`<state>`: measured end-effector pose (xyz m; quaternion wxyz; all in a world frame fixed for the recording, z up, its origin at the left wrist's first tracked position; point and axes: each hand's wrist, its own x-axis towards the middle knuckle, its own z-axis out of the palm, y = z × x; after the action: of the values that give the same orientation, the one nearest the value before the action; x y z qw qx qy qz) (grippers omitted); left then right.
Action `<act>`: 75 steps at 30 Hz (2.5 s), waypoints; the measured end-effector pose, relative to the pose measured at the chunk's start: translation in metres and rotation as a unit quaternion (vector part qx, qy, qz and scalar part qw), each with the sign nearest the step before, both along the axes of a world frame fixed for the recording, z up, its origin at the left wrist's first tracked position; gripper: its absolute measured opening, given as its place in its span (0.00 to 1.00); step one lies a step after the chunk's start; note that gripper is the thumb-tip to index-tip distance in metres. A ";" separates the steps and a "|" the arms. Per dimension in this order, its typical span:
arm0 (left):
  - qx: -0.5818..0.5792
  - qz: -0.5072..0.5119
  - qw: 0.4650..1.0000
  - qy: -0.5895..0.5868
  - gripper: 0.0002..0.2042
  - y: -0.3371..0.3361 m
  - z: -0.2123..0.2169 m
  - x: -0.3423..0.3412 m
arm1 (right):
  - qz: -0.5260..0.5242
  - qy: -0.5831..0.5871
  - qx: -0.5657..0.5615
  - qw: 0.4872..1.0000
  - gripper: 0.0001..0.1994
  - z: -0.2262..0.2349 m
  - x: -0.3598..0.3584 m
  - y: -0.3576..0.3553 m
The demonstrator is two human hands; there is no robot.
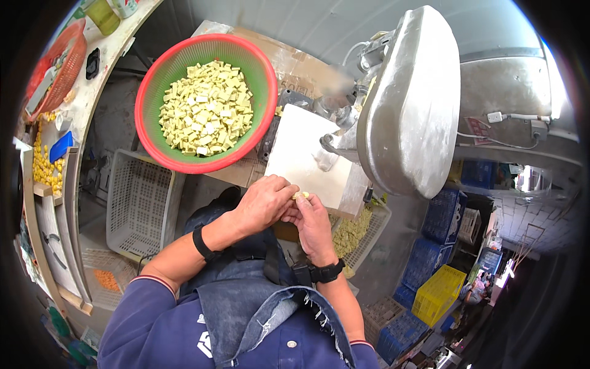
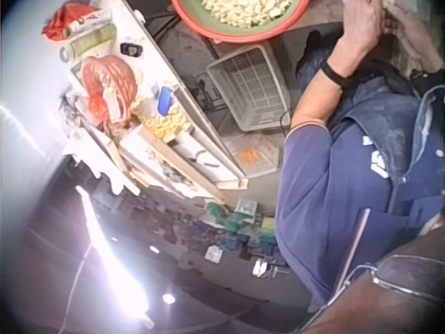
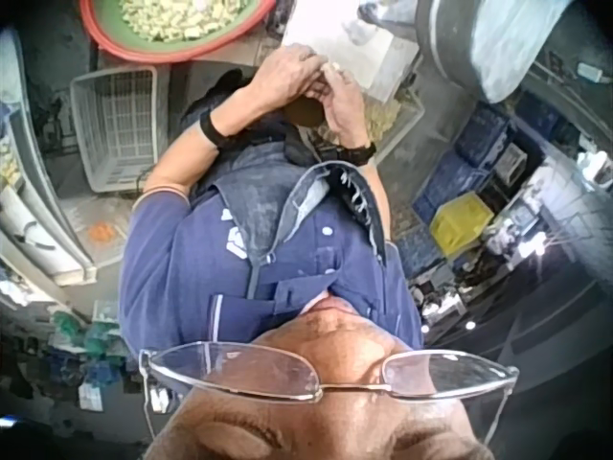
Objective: Manually placing small yellow plastic pieces into a machine press to shape or cut them.
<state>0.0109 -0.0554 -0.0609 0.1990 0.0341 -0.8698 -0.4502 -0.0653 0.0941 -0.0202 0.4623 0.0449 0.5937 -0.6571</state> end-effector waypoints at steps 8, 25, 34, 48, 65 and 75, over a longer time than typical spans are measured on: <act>-0.040 0.075 0.996 0.012 0.08 -0.025 -0.009 -0.030 | -0.112 0.081 0.007 0.990 0.07 0.010 -0.035 0.070; -0.140 0.087 0.986 0.020 0.05 -0.037 -0.039 -0.096 | -0.135 0.385 -0.089 0.909 0.18 0.116 -0.171 0.057; -0.143 0.096 0.985 0.009 0.05 -0.036 -0.040 -0.104 | -0.046 0.487 -0.003 0.872 0.20 0.122 -0.193 0.053; -0.174 0.111 0.978 0.011 0.05 -0.033 -0.043 -0.101 | -0.062 0.307 -0.169 0.934 0.29 0.085 -0.210 0.084; -0.188 0.118 0.975 0.026 0.05 -0.032 -0.042 -0.101 | -0.136 0.442 -0.098 0.881 0.21 0.089 -0.157 0.056; -0.181 0.119 0.976 0.034 0.04 -0.034 -0.044 -0.102 | -0.223 0.482 -0.030 0.847 0.18 0.079 -0.113 0.045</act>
<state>-0.0910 -0.0891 -0.1053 0.2836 0.0853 -0.9193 -0.2591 -0.1781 0.1389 0.0583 -0.0395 -0.1603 0.6955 -0.6993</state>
